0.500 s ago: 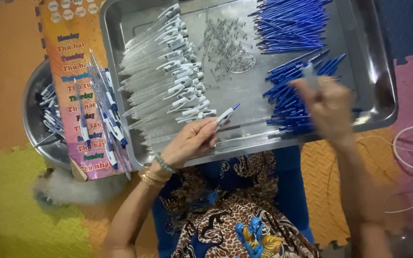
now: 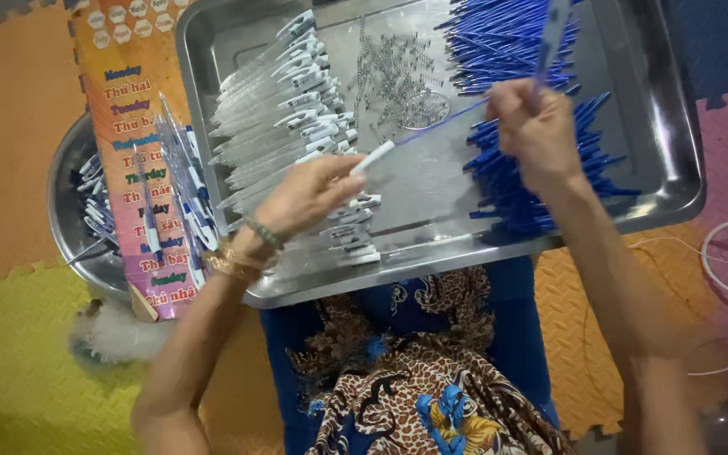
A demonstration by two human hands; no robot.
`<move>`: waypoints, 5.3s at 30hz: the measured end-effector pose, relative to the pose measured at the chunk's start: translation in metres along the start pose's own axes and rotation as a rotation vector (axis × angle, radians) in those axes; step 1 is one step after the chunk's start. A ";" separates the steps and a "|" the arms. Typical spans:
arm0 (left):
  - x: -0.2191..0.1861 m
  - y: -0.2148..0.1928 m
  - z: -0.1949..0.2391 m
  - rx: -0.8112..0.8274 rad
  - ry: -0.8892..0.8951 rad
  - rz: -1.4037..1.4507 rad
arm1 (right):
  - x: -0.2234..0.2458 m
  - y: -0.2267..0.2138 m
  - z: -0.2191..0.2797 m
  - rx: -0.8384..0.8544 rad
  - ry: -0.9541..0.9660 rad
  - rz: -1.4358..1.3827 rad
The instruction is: The person assembles pens by inserting blue ink cartridges into white pen bodies. They pick up a pen body and a cartridge from a metal tray, insert the cartridge, and place the assembled pen into a metal bowl.
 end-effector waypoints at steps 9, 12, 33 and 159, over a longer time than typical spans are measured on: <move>-0.006 -0.013 -0.066 -0.425 -0.066 -0.956 | 0.009 -0.010 0.004 -0.087 -0.460 0.514; -0.024 -0.004 -0.074 -0.522 0.002 -1.008 | 0.016 -0.008 0.012 -0.064 -0.619 0.685; 0.003 -0.064 0.030 -0.735 0.437 -0.623 | 0.048 -0.046 0.004 -0.065 -0.416 0.598; 0.030 0.148 0.049 -0.282 0.215 1.480 | -0.004 0.142 0.136 -0.033 -0.614 -0.175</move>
Point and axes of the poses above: each hand's wrist, its own z-axis away from the middle knuckle, its own y-axis out of the palm, x = y × z, the point moved 2 cm from there along -z, towards the middle knuckle, and after that the axes turned 5 degrees about -y, right-handed, at the moved point
